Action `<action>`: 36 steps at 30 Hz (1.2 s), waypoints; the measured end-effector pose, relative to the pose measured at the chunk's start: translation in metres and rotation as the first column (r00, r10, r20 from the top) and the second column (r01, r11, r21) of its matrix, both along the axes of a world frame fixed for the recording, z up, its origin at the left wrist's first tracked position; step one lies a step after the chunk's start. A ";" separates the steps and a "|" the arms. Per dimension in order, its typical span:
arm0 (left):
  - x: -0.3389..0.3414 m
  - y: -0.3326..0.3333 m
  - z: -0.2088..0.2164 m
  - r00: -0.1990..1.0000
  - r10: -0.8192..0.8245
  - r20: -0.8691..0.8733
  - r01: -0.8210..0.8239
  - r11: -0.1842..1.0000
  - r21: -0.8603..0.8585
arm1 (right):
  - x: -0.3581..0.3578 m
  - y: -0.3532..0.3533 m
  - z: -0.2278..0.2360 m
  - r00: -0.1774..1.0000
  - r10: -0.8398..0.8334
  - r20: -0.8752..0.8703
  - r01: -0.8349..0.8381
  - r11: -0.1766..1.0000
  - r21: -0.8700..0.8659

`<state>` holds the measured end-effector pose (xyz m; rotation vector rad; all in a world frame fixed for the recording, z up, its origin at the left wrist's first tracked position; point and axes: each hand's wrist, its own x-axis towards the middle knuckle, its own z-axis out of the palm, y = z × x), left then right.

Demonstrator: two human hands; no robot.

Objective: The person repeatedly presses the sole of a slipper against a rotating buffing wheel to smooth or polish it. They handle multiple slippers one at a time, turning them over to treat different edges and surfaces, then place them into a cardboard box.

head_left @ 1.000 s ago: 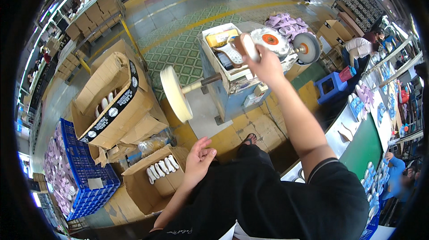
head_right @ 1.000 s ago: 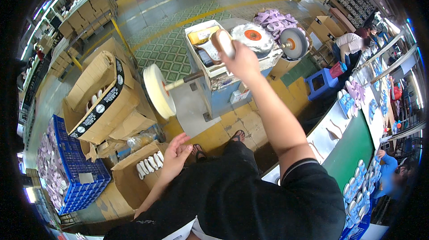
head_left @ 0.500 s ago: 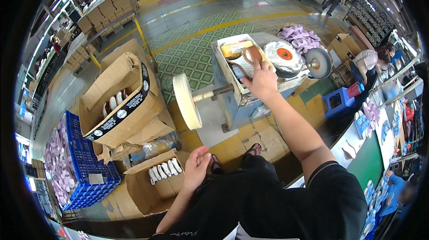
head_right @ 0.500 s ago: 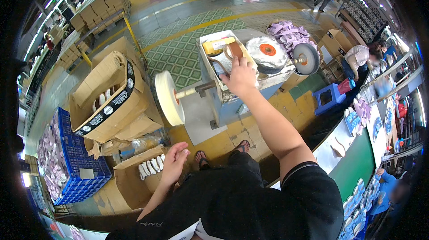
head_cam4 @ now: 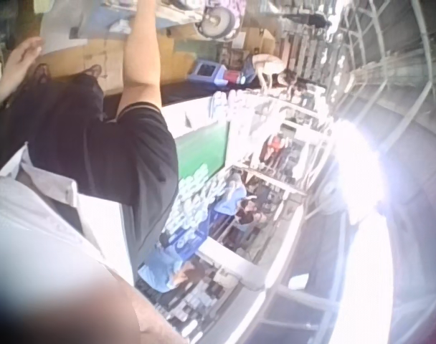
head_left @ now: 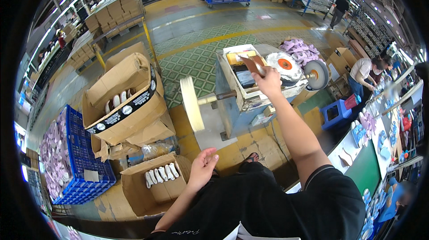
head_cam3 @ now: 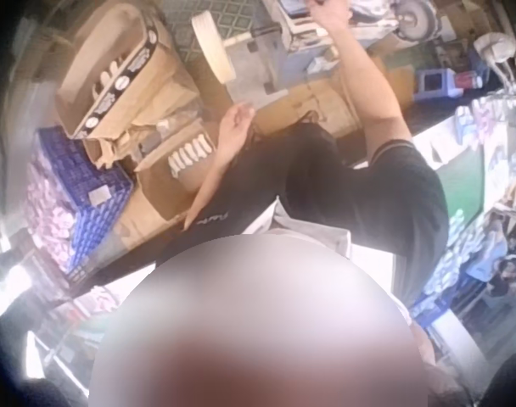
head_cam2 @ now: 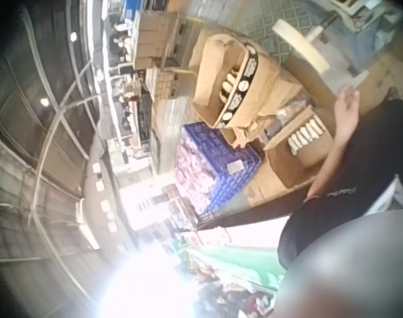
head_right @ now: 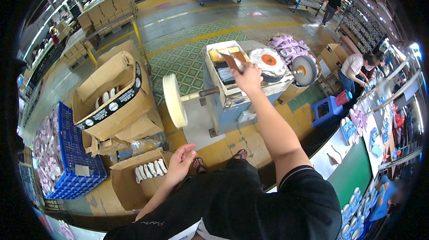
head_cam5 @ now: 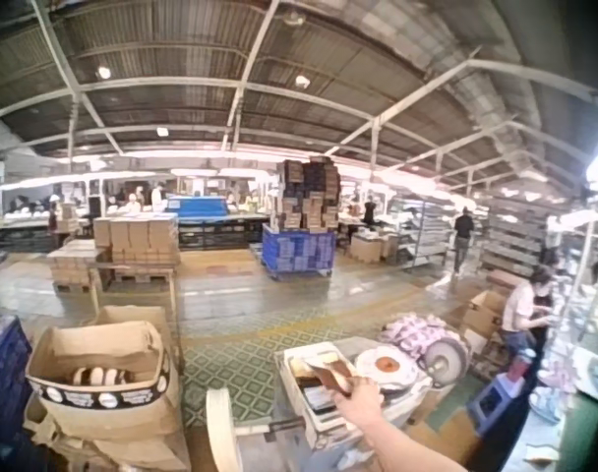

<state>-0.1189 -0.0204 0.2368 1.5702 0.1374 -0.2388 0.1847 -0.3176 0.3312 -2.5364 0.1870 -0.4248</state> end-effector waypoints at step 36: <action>-0.012 0.005 0.071 0.870 0.450 0.199 -0.159 0.640 -0.752 | -0.264 0.092 0.023 0.636 0.764 0.113 0.005 -0.150 0.989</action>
